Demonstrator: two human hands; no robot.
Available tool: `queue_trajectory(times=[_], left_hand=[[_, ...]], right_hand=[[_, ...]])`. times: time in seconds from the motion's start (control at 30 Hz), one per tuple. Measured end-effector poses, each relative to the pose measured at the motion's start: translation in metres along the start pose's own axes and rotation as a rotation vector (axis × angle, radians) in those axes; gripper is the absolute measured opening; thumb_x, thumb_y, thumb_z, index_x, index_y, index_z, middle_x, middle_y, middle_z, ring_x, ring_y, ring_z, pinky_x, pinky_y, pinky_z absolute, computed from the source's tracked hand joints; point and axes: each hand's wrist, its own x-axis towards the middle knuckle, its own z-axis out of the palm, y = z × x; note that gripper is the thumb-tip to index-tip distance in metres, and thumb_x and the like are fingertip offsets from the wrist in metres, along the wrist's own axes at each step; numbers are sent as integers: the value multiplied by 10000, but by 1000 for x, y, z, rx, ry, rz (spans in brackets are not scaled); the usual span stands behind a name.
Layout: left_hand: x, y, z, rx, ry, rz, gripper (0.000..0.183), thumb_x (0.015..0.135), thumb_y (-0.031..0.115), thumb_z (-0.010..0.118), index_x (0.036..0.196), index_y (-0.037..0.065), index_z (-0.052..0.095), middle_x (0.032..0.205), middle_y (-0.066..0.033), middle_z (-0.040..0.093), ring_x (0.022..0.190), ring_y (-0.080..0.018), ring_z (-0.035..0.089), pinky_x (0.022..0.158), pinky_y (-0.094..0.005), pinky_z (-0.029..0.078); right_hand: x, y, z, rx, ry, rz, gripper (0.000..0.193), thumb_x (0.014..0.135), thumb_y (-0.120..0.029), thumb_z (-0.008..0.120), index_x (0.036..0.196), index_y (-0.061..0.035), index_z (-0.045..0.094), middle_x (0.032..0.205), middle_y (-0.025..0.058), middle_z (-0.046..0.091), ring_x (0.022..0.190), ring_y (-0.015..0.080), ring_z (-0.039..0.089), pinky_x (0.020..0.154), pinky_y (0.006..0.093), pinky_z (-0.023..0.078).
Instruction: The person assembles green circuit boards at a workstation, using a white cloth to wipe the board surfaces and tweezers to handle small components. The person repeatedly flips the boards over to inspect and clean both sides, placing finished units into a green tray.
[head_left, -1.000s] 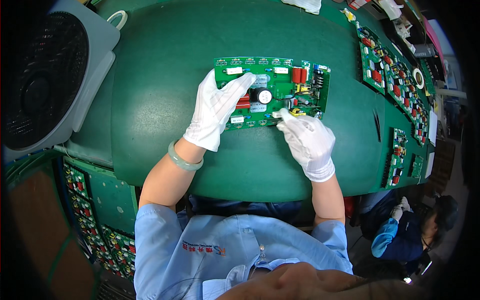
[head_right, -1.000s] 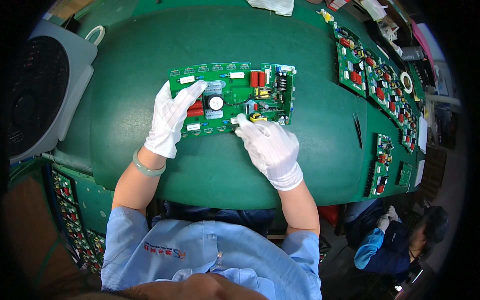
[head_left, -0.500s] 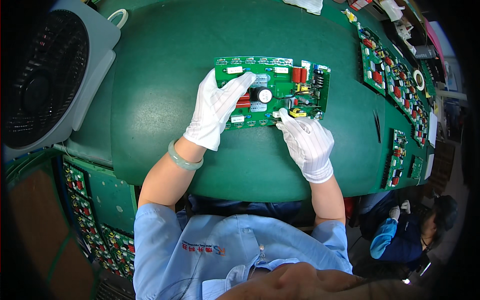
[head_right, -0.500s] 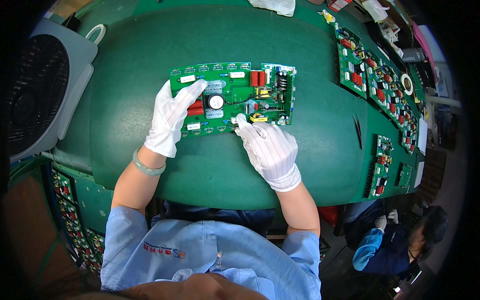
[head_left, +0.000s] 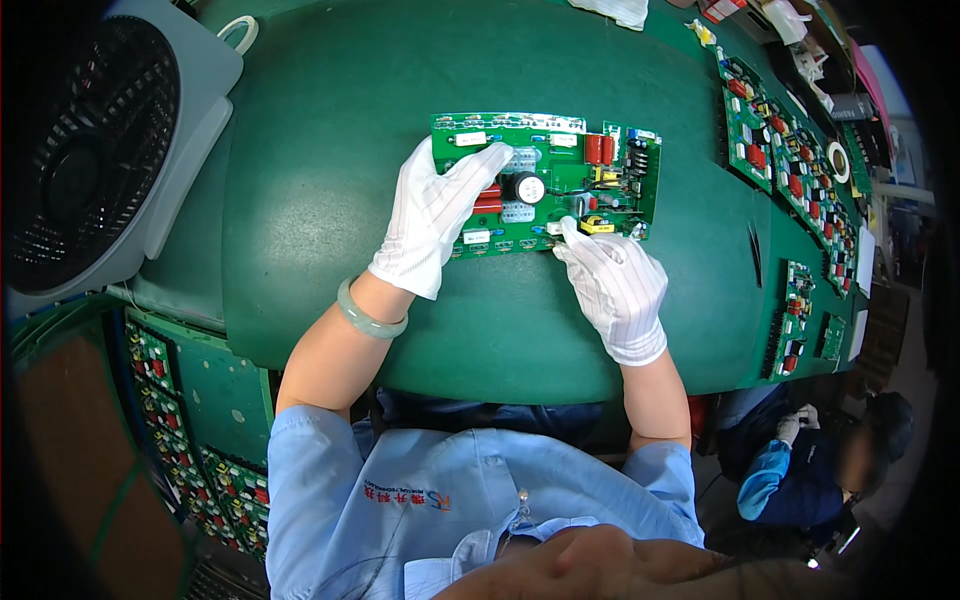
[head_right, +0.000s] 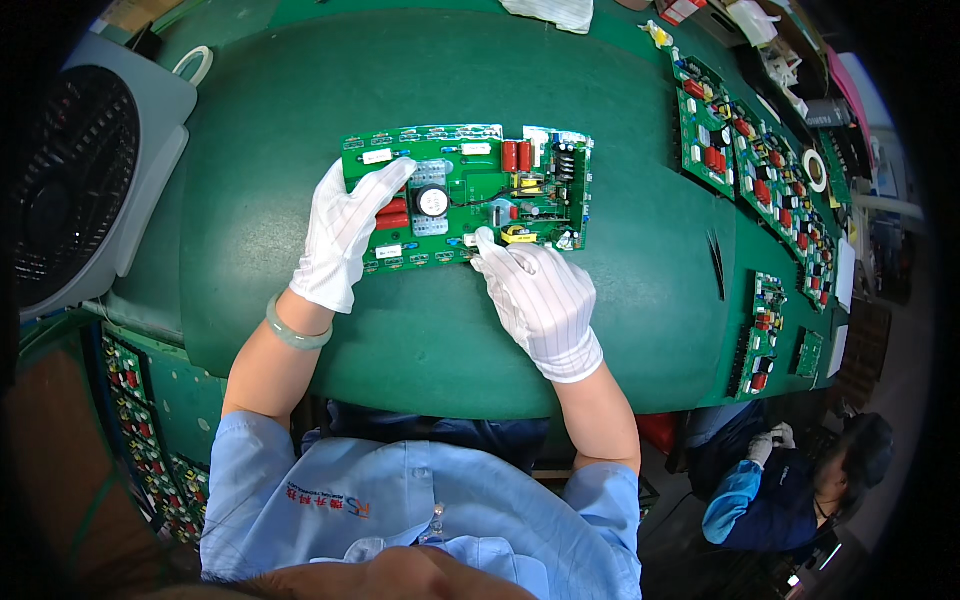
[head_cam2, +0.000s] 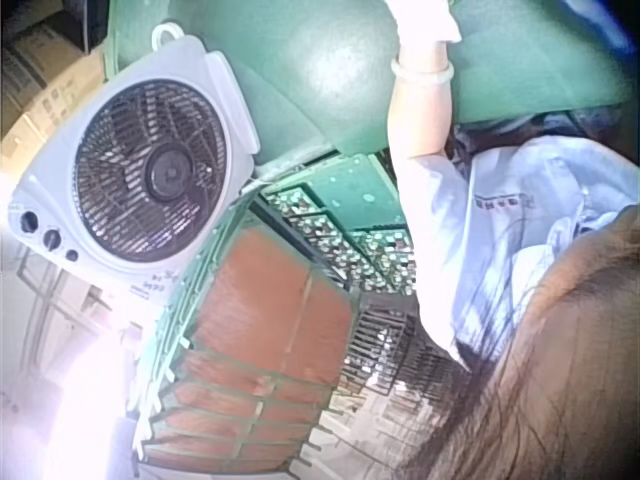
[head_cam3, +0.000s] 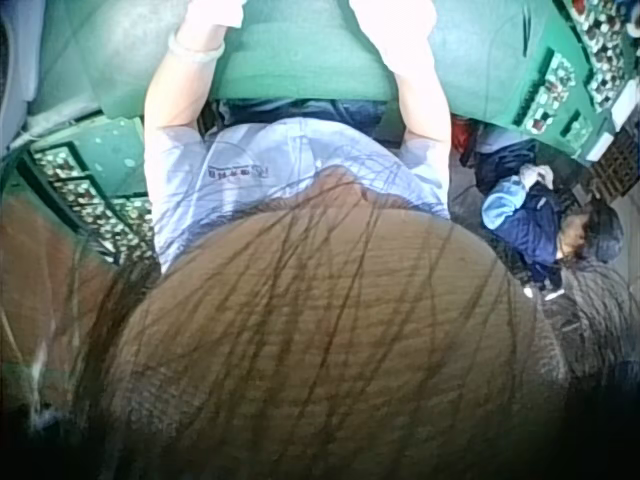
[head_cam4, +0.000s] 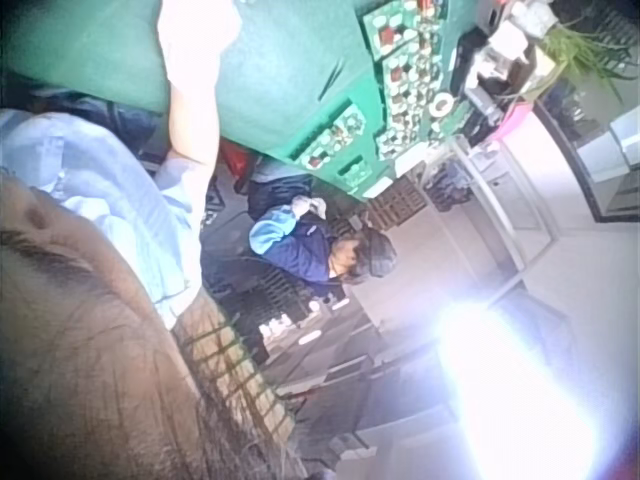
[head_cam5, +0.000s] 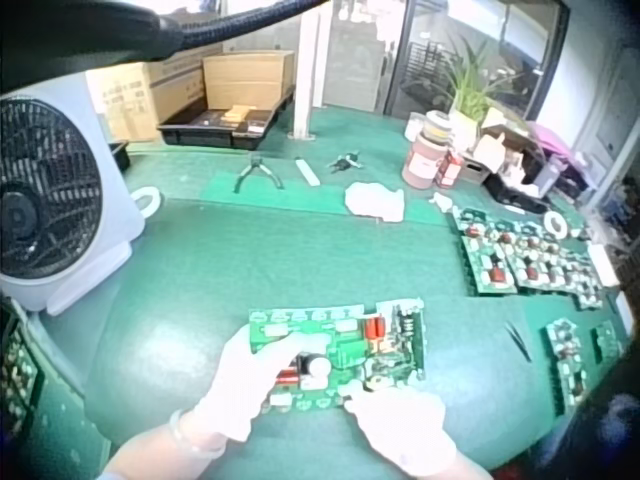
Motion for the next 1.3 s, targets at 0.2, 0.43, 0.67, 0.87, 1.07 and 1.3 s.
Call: queue_trajectory(times=[0.2, 0.43, 0.67, 0.87, 1.07, 1.3], left_hand=[[0, 0, 1, 10, 31, 5, 309, 904, 199, 747, 1120, 21, 615, 1067, -46, 680, 968, -102, 626, 886, -284, 502], [1, -1, -2, 31, 34, 3, 317, 902, 209, 749, 1117, 19, 617, 1057, -49, 679, 968, -108, 630, 878, -287, 510], [1, 3, 2, 35, 38, -39, 347, 894, 223, 756, 1137, 18, 618, 1076, -59, 678, 984, -124, 639, 882, -298, 523], [2, 7, 2, 160, 57, -70, 382, 892, 275, 734, 1155, 19, 629, 1066, -55, 658, 987, -129, 630, 882, -302, 520], [2, 5, 2, 136, 40, -24, 361, 894, 274, 728, 1146, 33, 632, 1067, -42, 656, 986, -129, 626, 874, -300, 515], [1, 6, 5, 69, 38, -20, 351, 885, 239, 737, 1151, 37, 631, 1068, -38, 654, 974, -124, 619, 884, -292, 491]], right_hand=[[-6, 3, 6, 41, 20, 7, 450, 693, -28, 820, 1127, -97, 721, 862, 47, 686, 717, 212, 663, 548, 319, 510], [7, -3, -4, 120, 67, 120, 300, 772, -71, 807, 1054, -52, 706, 894, 73, 701, 728, 229, 676, 625, 320, 542], [-5, 0, -13, 677, 224, 629, 181, 1005, -169, 603, 998, 10, 623, 861, 127, 713, 694, 153, 665, 626, 294, 526], [-10, 18, -38, 344, 112, 579, 275, 913, -182, 726, 749, 14, 626, 705, 50, 664, 596, 79, 544, 558, 233, 434], [5, 42, -35, 622, 543, 1036, 270, 926, -116, 708, 1118, 32, 589, 1016, 94, 674, 714, 66, 560, 614, 218, 472], [-1, 68, -20, 862, 495, 1034, 373, 973, -124, 619, 1283, 71, 552, 1129, 124, 654, 786, 87, 599, 672, 245, 550]])
